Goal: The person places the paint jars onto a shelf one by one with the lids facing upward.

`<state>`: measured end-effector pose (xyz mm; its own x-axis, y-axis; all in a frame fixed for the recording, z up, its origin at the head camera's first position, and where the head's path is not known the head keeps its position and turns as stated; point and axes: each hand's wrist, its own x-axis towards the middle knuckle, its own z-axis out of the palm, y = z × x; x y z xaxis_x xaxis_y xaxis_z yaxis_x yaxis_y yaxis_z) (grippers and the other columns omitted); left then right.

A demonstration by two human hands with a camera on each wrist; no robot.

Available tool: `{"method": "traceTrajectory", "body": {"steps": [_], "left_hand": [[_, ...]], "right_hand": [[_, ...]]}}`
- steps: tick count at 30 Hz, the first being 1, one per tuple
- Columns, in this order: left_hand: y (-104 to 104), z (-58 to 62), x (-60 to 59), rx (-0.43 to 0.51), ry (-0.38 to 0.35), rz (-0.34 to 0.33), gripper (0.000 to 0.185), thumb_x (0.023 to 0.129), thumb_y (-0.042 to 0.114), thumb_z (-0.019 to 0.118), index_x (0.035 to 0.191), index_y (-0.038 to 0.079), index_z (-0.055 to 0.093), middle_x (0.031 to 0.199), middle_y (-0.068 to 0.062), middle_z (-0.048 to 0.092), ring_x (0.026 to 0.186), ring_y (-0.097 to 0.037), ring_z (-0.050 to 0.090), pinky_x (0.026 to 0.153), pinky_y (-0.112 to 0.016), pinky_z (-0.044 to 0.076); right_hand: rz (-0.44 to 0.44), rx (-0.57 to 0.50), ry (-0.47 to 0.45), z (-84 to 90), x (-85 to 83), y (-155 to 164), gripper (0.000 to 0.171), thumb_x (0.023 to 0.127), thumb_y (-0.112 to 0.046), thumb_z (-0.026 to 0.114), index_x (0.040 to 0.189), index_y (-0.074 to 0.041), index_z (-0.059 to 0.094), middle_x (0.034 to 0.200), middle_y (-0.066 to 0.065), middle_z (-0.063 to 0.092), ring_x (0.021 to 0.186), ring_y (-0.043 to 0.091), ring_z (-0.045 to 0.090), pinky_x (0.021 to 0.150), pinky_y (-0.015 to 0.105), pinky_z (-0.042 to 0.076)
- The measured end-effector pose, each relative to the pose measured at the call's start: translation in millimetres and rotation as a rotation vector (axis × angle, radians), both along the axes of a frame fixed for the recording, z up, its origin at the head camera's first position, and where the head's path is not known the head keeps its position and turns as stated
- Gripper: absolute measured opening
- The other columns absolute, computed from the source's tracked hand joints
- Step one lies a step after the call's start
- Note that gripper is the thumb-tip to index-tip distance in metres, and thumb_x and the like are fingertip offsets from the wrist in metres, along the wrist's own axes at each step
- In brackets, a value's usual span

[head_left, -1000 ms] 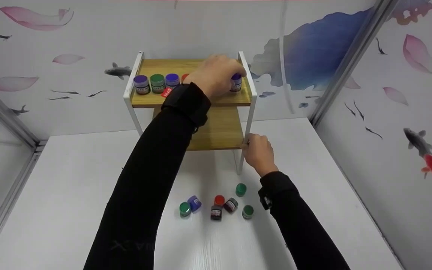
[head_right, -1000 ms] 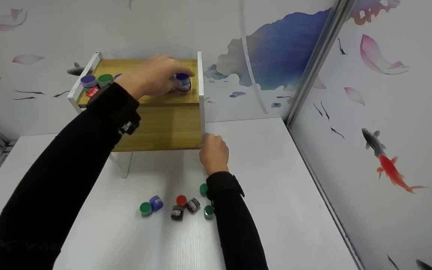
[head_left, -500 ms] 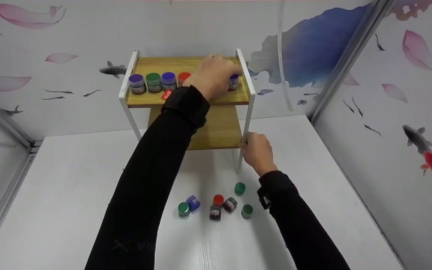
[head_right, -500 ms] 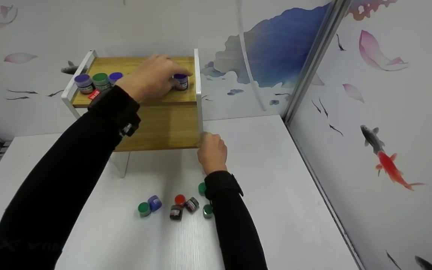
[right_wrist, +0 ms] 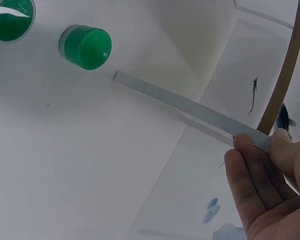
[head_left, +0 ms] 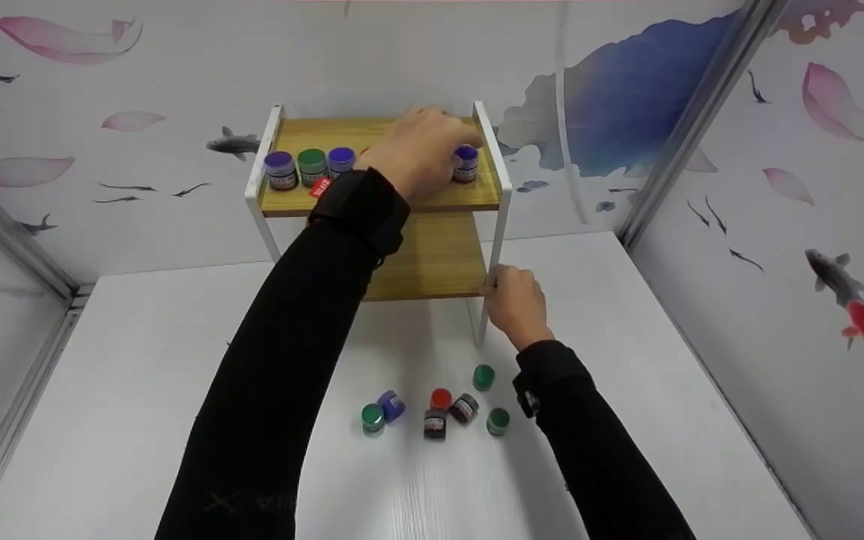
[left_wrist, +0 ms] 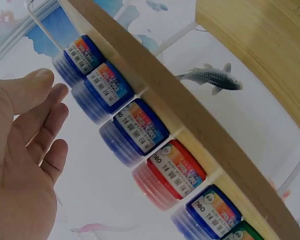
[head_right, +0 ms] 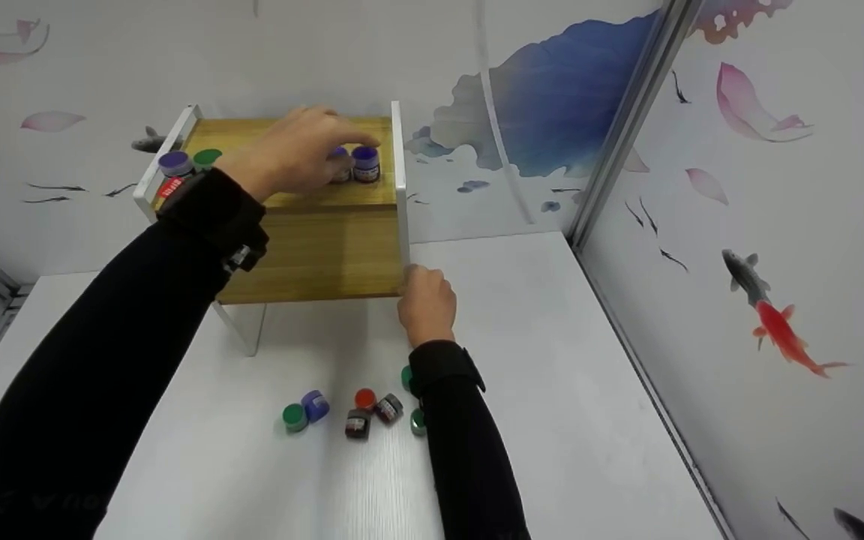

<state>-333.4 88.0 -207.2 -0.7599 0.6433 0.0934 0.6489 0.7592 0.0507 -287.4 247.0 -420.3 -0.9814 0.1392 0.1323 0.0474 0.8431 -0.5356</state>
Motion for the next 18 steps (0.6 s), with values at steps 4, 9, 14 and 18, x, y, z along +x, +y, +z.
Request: {"method": "traceTrajectory", "body": {"steps": [4, 9, 14, 18], "left_hand": [[-4.5, 1.9, 11.1, 0.012, 0.008, -0.030, 0.034, 0.099, 0.013, 0.052, 0.131, 0.020, 0.061, 0.124, -0.002, 0.064, 0.119, -0.024, 0.051, 0.108, -0.037, 0.035], [-9.1, 0.8, 21.6, -0.007, 0.003, -0.072, 0.031, 0.099, 0.018, 0.055, 0.129, 0.019, 0.063, 0.128, -0.002, 0.064, 0.121, -0.024, 0.050, 0.109, -0.037, 0.034], [-17.7, -2.4, 32.4, -0.002, -0.030, -0.103, 0.032, 0.099, 0.017, 0.055, 0.131, 0.020, 0.062, 0.131, -0.001, 0.063, 0.125, -0.023, 0.052, 0.113, -0.037, 0.032], [-26.2, -7.2, 41.3, -0.011, -0.062, -0.095, 0.035, 0.099, 0.018, 0.055, 0.133, 0.021, 0.061, 0.136, -0.001, 0.061, 0.129, -0.023, 0.050, 0.115, -0.039, 0.031]], "right_hand": [[-0.006, 0.003, 0.012, 0.9, 0.9, -1.3, 0.009, 0.092, -0.006, 0.063, 0.088, 0.000, 0.068, 0.088, 0.015, 0.071, 0.083, 0.027, 0.071, 0.070, 0.038, 0.058], [-0.007, 0.013, 0.004, 1.0, 1.5, -1.5, 0.010, 0.093, -0.007, 0.062, 0.090, 0.000, 0.069, 0.090, 0.015, 0.071, 0.084, 0.027, 0.070, 0.071, 0.039, 0.057], [-0.004, 0.008, -0.001, 1.7, 0.8, -0.9, 0.011, 0.093, -0.007, 0.060, 0.090, 0.001, 0.068, 0.090, 0.016, 0.071, 0.084, 0.029, 0.069, 0.072, 0.040, 0.057], [0.007, 0.003, 0.002, 3.4, 0.1, -1.6, 0.012, 0.093, -0.007, 0.059, 0.090, 0.001, 0.068, 0.090, 0.017, 0.071, 0.084, 0.030, 0.069, 0.072, 0.042, 0.056]]}}
